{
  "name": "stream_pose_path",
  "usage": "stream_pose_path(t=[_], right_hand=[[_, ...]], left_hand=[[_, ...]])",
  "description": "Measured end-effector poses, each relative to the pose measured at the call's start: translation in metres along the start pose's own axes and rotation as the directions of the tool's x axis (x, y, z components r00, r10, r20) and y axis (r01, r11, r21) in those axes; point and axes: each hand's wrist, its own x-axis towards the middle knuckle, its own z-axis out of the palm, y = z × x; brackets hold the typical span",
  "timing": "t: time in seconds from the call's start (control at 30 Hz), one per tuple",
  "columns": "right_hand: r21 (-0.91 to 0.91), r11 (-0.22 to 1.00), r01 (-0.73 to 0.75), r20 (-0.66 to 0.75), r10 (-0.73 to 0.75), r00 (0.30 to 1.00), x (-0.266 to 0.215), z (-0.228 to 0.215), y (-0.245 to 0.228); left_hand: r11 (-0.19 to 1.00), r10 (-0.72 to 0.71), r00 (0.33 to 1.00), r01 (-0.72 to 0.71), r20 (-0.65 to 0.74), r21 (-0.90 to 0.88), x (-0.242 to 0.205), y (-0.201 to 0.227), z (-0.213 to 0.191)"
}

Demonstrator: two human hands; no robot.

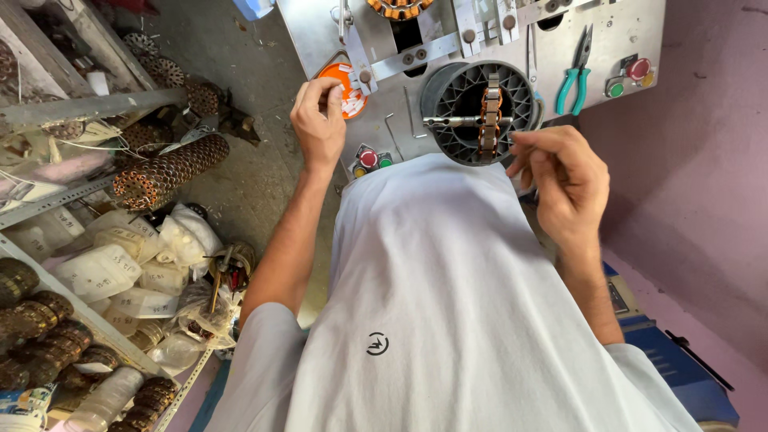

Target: The person assembles a cylindrical electrical component by inserting copper wire coils into slots on a rotor. They use pliers to bend and secure the wires, then use a screwdriver to tighten connections on the component.

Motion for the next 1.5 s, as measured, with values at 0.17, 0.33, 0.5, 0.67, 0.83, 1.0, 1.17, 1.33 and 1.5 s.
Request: stream_pose_path(t=[0.17,0.33,0.5,0.67,0.83,1.0,1.17,1.33,1.5], right_hand=[[-0.068,0.998,-0.010,0.080,0.015,0.997,0.016,0.028,-0.025],[-0.231,0.946,0.227,0.114,-0.206,0.972,0.022,0.035,-0.030],[-0.260,0.932,0.251,0.109,-0.230,0.967,0.022,0.028,-0.026],[-0.275,0.930,0.242,0.134,-0.213,0.968,0.016,0.028,-0.018],[-0.280,0.957,0.075,0.062,-0.060,0.996,0.008,0.023,-0.008],[-0.135,0.991,-0.024,-0.163,0.001,0.987,0.009,0.014,0.015],[-0.301,0.953,0.023,-0.110,-0.059,0.992,0.011,0.011,0.029],[-0.500,0.841,0.208,-0.082,-0.285,0.955,0.015,0.020,0.039],[-0.555,0.807,0.200,-0.105,-0.307,0.946,0.015,0.023,0.045]], left_hand=[[0.869,-0.006,0.936,0.178,0.351,-0.461,-0.020,0.092,-0.011],[0.848,0.202,0.862,0.083,0.464,-0.523,-0.030,0.146,-0.008],[0.874,0.352,0.850,-0.148,0.392,-0.462,-0.025,0.156,0.000],[0.854,0.400,0.824,-0.176,0.401,-0.490,-0.027,0.157,0.012],[0.871,0.296,0.794,0.004,0.531,-0.491,-0.030,0.152,0.030],[0.857,0.177,0.853,0.112,0.491,-0.504,-0.021,0.130,0.053],[0.675,0.299,0.821,0.178,0.486,-0.716,-0.006,0.098,0.083],[0.699,0.468,0.670,0.119,0.576,-0.705,0.011,0.085,0.085],[0.632,0.469,0.618,0.265,0.631,-0.728,0.015,0.077,0.089]])
